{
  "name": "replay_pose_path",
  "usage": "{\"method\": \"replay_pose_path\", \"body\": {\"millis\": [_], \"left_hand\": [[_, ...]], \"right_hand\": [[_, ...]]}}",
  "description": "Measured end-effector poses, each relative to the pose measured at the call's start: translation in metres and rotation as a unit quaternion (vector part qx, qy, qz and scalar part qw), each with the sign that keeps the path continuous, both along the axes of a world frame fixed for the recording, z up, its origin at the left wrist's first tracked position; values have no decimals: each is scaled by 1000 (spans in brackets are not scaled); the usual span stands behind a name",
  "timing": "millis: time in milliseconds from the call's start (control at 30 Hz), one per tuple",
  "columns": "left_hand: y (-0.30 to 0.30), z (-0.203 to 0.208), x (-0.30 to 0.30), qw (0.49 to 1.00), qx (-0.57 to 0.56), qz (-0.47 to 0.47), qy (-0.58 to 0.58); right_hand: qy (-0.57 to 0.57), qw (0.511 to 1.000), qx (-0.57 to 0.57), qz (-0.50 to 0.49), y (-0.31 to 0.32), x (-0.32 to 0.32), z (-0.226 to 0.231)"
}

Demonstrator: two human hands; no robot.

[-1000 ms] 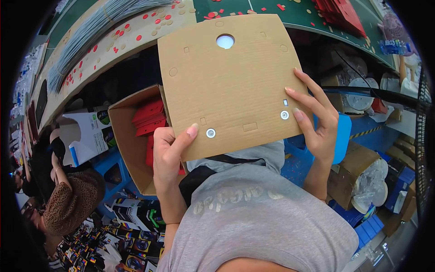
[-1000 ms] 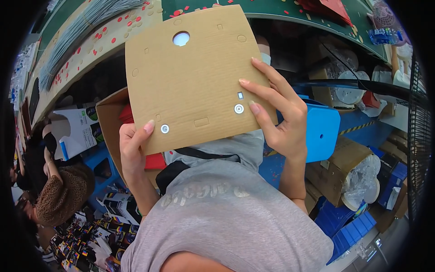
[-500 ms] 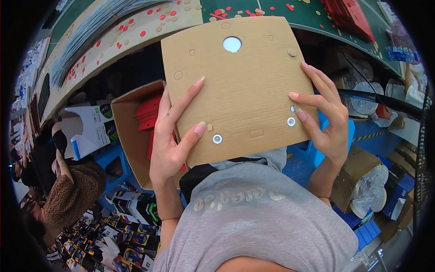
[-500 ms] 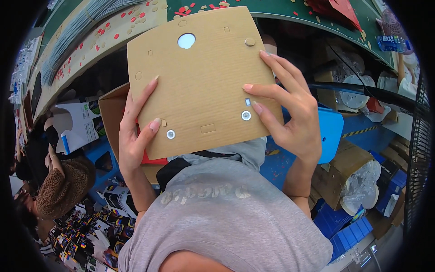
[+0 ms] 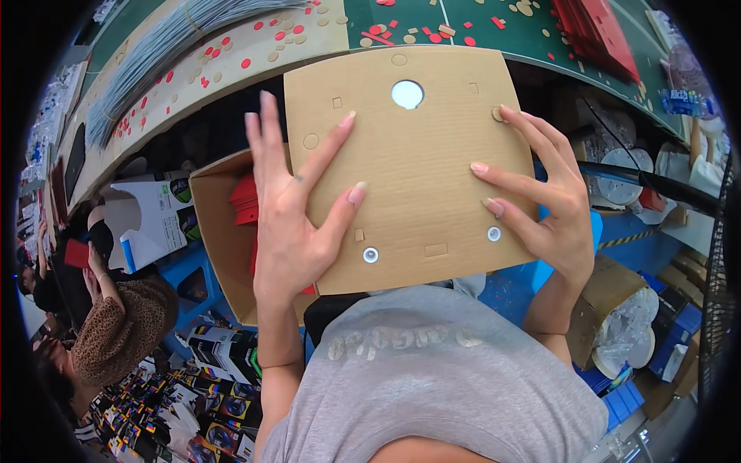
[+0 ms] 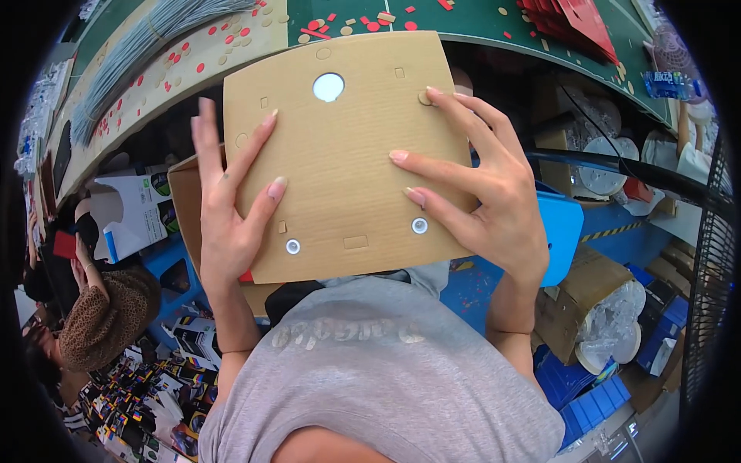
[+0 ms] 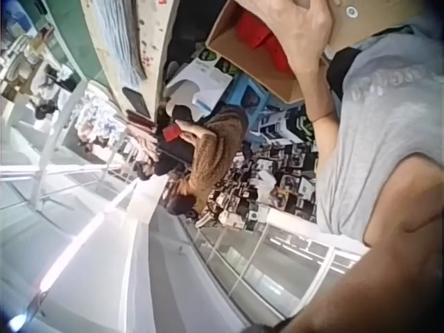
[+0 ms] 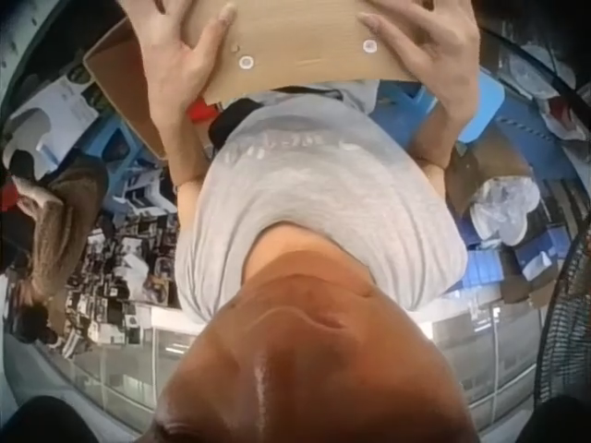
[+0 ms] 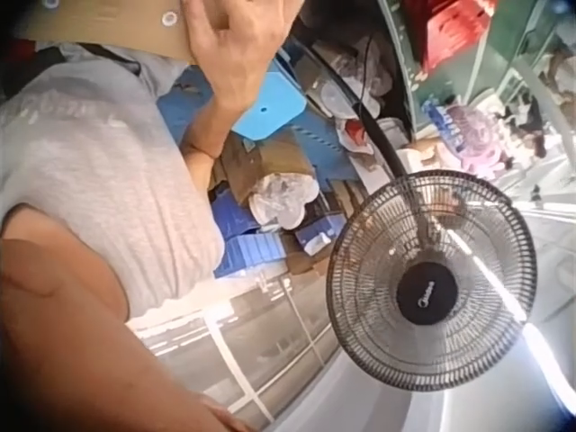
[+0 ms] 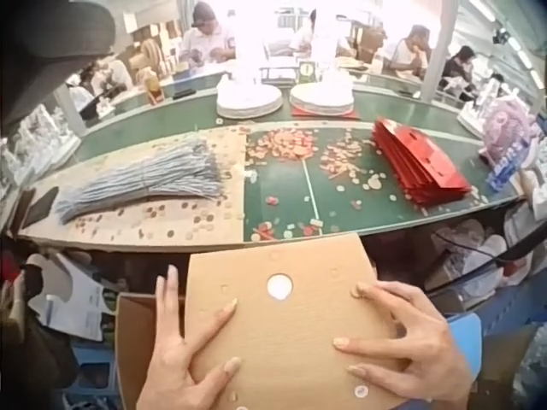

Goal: Attaching a wire to a cardboard backing using clips and inspecting a lamp base on an assembly line.

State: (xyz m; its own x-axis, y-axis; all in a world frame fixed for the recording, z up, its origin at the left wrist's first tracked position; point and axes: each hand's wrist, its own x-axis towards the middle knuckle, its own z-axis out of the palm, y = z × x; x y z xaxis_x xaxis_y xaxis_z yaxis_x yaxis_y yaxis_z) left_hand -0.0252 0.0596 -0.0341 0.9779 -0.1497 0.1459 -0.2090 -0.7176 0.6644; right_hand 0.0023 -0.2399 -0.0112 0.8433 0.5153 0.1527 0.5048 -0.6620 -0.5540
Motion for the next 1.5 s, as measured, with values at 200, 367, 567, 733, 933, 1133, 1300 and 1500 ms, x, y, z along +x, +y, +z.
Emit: {"method": "replay_pose_path", "body": {"millis": [200, 367, 567, 733, 933, 1133, 1300, 1500], "left_hand": [[-2, 3, 5, 999, 11, -45, 28], [8, -4, 6, 997, 13, -72, 32], [-2, 9, 1, 994, 85, -41, 52], [-2, 17, 11, 973, 224, -52, 19], [-5, -2, 18, 982, 146, 66, -99], [-8, 12, 19, 994, 92, -40, -44], [-11, 15, 21, 987, 146, -52, -37], [-1, 8, 15, 989, 138, -48, -27]], "right_hand": [[-79, 995, 43, -43, 4, 27, 3], [-11, 1000, -23, -17, 13, 37, -14], [-7, 999, 6, -38, 13, 34, -18], [-29, 999, -9, -39, 12, 31, -15], [-55, 996, -20, -67, 14, 25, -16], [-70, 995, -20, -69, 11, 27, -18], [-68, 995, -22, -72, 11, 28, -14], [-162, 972, 46, -167, 8, 20, -25]]}}
